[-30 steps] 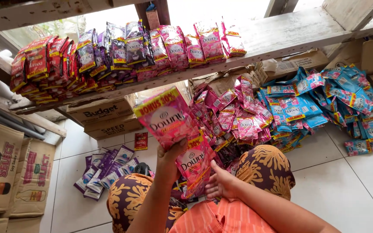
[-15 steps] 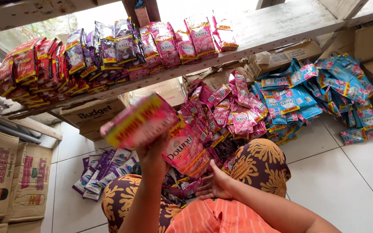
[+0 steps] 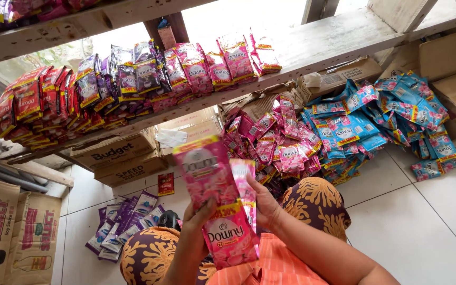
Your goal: Organizing and stocking sachets of fabric softener and detergent onto shelves from a large pile on the floor.
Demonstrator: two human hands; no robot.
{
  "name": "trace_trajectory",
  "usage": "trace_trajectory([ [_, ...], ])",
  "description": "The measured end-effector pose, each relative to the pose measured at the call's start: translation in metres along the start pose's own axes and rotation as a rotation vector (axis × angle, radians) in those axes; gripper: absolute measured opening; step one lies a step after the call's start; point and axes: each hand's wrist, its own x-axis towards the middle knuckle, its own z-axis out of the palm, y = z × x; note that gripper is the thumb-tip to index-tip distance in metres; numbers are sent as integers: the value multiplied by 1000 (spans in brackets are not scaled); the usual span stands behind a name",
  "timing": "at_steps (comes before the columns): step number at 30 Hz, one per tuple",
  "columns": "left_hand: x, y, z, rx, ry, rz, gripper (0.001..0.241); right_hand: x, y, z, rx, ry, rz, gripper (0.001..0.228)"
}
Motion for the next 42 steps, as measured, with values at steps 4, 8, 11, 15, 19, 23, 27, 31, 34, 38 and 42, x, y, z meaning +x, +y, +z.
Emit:
trace_trajectory([
  [4, 1, 5, 16, 307, -18, -144, 32, 7, -11, 12, -57, -81, 0, 61],
  [8, -3, 10, 38, 717, -273, 144, 34, 3, -15, 15, -31, -61, -141, 68],
  [11, -6, 11, 52, 793, -203, 164, 54, -18, -23, 77, -23, -259, -66, 91],
  [15, 15, -15, 5, 1201, 69, 453, 53, -5, -7, 38, -333, -29, -394, 58],
  [19, 24, -26, -9, 919, -159, 772, 85, 3, -10, 33, -668, -45, -431, 62],
  [23, 48, -101, -63, -78, -58, 32, 68, 1, -29, 107, -1260, -150, -487, 52],
  [27, 29, -47, 9, -265, -12, -63, 65, 25, -39, 101, -1340, 136, -310, 74],
  [31, 40, -35, 7, -162, 150, -76, 57, 11, -48, 70, -1597, 71, -125, 96],
  [34, 55, -42, -6, -57, 343, -189, 51, -2, -42, 41, -1511, 56, 7, 100],
  [38, 70, -34, 2, -33, 201, -266, 51, -2, -59, 47, -1394, 28, -133, 93],
  [42, 71, 70, 106, 155, 101, -283, 58, 9, -108, 121, -1264, 78, -186, 89],
])
